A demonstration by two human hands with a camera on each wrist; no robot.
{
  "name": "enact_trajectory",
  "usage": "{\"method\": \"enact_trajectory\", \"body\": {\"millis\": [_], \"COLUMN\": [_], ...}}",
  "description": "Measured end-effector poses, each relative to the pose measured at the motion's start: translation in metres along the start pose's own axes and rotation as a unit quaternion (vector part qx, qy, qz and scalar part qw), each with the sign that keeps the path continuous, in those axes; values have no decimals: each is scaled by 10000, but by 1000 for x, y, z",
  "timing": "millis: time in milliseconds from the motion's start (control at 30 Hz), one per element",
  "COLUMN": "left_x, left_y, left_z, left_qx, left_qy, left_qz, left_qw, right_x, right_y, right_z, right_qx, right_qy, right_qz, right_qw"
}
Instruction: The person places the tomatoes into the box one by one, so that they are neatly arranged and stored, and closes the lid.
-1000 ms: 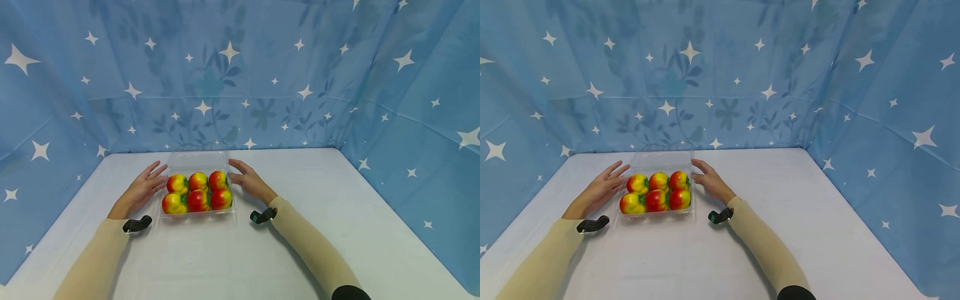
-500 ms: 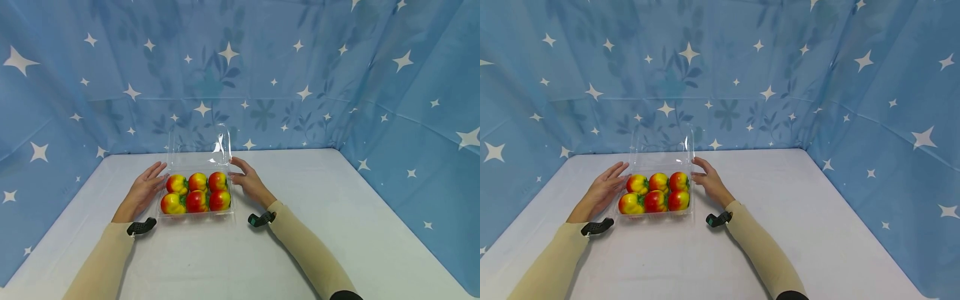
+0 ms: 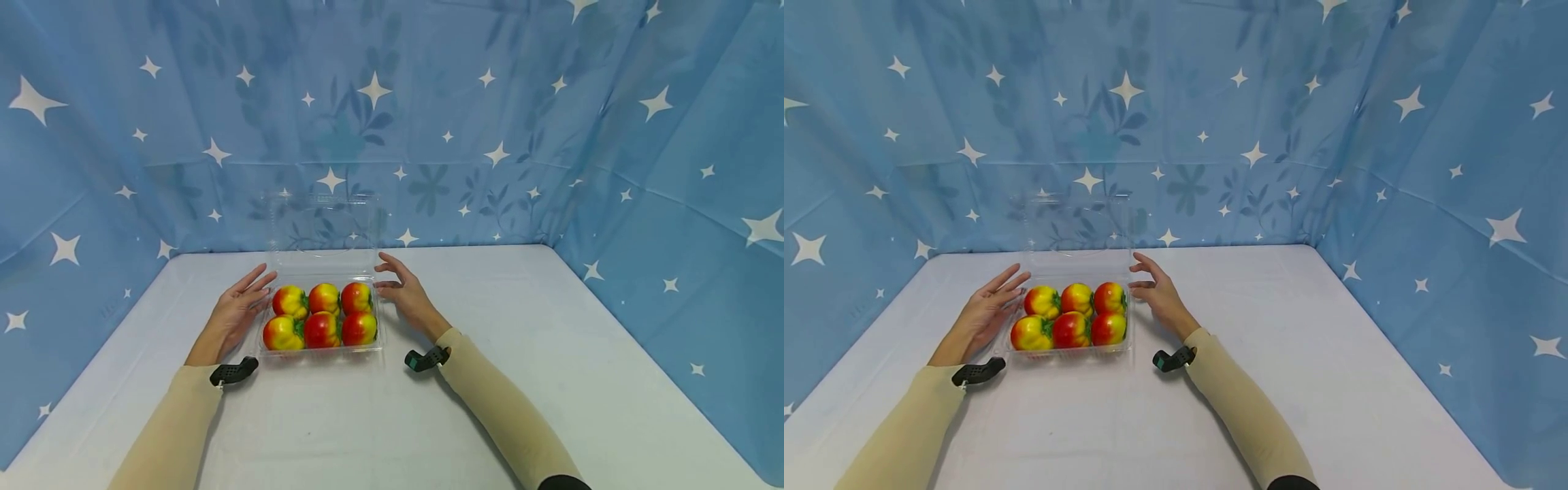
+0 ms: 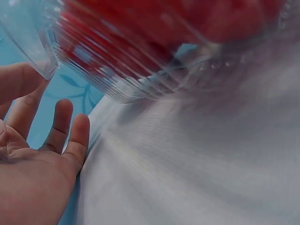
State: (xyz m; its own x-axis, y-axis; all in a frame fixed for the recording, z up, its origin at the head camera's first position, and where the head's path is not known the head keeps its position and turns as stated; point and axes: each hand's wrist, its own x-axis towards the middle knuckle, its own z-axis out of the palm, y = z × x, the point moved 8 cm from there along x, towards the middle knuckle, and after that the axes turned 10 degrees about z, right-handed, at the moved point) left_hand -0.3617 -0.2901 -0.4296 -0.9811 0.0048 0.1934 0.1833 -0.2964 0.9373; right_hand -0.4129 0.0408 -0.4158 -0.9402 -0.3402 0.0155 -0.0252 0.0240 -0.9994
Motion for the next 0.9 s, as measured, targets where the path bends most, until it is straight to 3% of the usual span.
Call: {"method": "enact_trajectory", "body": {"millis": [233,400,633,800,900], "left_x": [-2,-2,-5,-5,-7], "left_y": [0,0,-4,-2,1], "left_z": [-2,-1,-8,-10,-9], "left_qx": [-209,-90,453,803,1427], "left_qy": [36,116,423,415,269], "left_qz": [340,418,184,291,123], "left_qw": [9992,9990,9979,9955,9893], "right_x": [-2,-3,-2,-4,-6], "right_y": [-2,-1,3,3,1], "right_z": [2,1,-7,-7,-6], "right_qx": [120,198,-194,-175,-255], "right_qy": [-102,-48,174,-197,-328], "right_qz": [-107,3,397,482,449], "right_qw": [9998,9998,9989,9985,9981]}}
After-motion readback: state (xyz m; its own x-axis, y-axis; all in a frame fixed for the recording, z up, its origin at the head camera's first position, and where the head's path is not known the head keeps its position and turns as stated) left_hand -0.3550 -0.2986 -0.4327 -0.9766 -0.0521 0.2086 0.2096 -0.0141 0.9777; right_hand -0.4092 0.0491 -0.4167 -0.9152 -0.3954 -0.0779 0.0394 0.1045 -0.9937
